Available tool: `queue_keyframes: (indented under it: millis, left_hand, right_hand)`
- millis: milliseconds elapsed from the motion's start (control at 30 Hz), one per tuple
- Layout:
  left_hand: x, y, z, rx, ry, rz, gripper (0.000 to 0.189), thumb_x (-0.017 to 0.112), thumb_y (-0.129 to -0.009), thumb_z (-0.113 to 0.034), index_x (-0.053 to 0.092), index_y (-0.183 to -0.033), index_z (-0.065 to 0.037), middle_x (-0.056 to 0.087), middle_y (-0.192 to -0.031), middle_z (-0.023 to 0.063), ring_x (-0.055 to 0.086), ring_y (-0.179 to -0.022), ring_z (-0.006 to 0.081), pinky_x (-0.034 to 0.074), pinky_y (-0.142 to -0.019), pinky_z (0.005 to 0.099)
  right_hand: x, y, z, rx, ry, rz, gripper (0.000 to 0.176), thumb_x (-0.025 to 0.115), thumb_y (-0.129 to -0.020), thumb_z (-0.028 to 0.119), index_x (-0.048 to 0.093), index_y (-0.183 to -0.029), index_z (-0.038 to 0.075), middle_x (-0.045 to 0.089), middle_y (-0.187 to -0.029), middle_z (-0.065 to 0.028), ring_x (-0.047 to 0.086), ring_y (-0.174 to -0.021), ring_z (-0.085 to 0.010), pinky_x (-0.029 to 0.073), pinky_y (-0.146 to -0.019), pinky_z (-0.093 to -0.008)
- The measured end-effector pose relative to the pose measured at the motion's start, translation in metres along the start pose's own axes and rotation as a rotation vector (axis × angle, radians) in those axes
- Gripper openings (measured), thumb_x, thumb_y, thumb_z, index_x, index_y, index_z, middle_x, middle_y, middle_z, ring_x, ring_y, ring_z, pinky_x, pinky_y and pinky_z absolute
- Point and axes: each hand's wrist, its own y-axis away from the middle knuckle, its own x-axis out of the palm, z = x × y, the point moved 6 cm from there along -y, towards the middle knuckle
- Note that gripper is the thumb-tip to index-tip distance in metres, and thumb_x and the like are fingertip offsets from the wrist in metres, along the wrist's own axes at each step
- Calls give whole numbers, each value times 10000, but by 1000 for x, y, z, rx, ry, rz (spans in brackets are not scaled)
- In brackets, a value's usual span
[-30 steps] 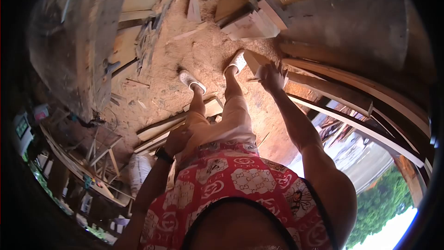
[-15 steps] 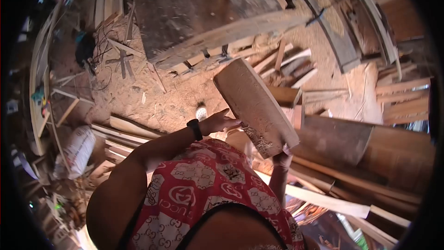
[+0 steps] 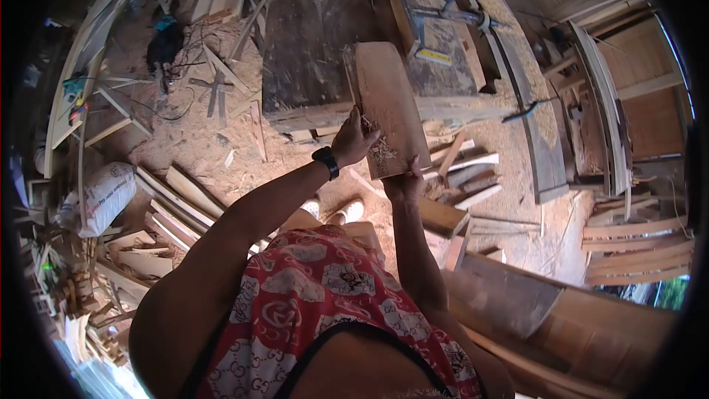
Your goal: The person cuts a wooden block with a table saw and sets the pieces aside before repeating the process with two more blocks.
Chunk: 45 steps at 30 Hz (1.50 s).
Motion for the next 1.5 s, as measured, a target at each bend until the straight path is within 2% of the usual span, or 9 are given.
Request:
queue_keyframes:
  millis: [100, 167, 233, 300, 333, 433, 567, 867, 1500]
  left_hand:
    - [-1, -43, 15, -117, -117, -13, 694, 662, -941, -267, 293, -1459, 9, 607, -1208, 224, 623, -1094, 331, 510, -884, 431]
    - [-3, -69, 26, -177, -175, 76, 917, 602, -955, -395, 107, -1508, 144, 467, -1388, 378, 536, -1241, 472, 467, -1006, 467]
    - [-7, -83, 19, -199, -145, 77, 877, 571, -976, -376, 94, -1532, 106, 434, -1432, 372, 540, -1249, 466, 460, -1018, 475]
    - [-18, -94, 6, -276, -117, 8, 836, 549, -994, -353, 84, -1555, 55, 424, -1459, 347, 537, -1260, 458, 447, -1045, 463]
    - [-18, -98, 7, -275, -121, 19, 836, 549, -994, -353, 84, -1555, 55, 424, -1459, 347, 537, -1260, 458, 447, -1045, 463]
    - [-9, -112, 15, -344, -36, 60, 817, 540, -1003, -338, 71, -1569, 20, 425, -1462, 342, 515, -1280, 462, 419, -1078, 451]
    - [-3, -140, 43, -240, -133, -13, 799, 547, -1002, -316, 96, -1563, 30, 400, -1469, 360, 500, -1287, 477, 414, -1083, 458]
    - [-7, -173, 55, -240, -111, -17, 799, 570, -988, -310, 124, -1559, 27, 453, -1428, 356, 477, -1311, 479, 418, -1096, 444]
    - [-18, -215, 67, -265, -237, -18, 786, 472, -1012, -385, 87, -1570, 13, 389, -1517, 284, 529, -1264, 458, 415, -1086, 459]
  right_hand:
    - [6, -33, 5, 81, 31, -5, 659, 610, -962, 463, 414, -1473, 96, 479, -1451, -125, 467, -1325, -331, 372, -1110, -516]
    - [-17, -46, 9, 269, 382, -280, 638, 591, -973, 473, 428, -1463, 98, 473, -1442, -130, 477, -1311, -345, 371, -1102, -488]
    - [-35, -59, 22, 290, 415, -313, 655, 657, -960, 321, 386, -1497, 60, 459, -1441, -163, 511, -1270, -333, 417, -1060, -460]
    - [-25, -67, 60, -184, 835, -353, 768, 715, -913, 143, 292, -1541, 12, 396, -1485, -212, 514, -1264, -322, 483, -979, -433]
    - [-8, -63, 72, -384, 864, -352, 802, 745, -844, 21, 321, -1523, -36, 548, -1356, -239, 598, -1170, -265, 528, -882, -364]
    - [10, -73, 85, -180, 1368, -131, 714, 730, -841, 56, 429, -1485, -10, 673, -1229, -154, 674, -1048, -257, 535, -826, -329]
    - [33, -88, 99, -450, 1755, -176, 612, 719, -841, 82, 518, -1411, -14, 723, -1037, -226, 711, -849, -217, 537, -748, -326]
    - [36, -127, 112, -440, 1909, -94, 595, 726, -877, 223, 529, -1436, 269, 714, -953, -238, 703, -898, -401, 550, -721, -452]
    - [59, -178, 117, -576, 2103, 130, 549, 729, -882, 241, 570, -1404, 182, 681, -781, -214, 676, -744, -420, 502, -599, -465]
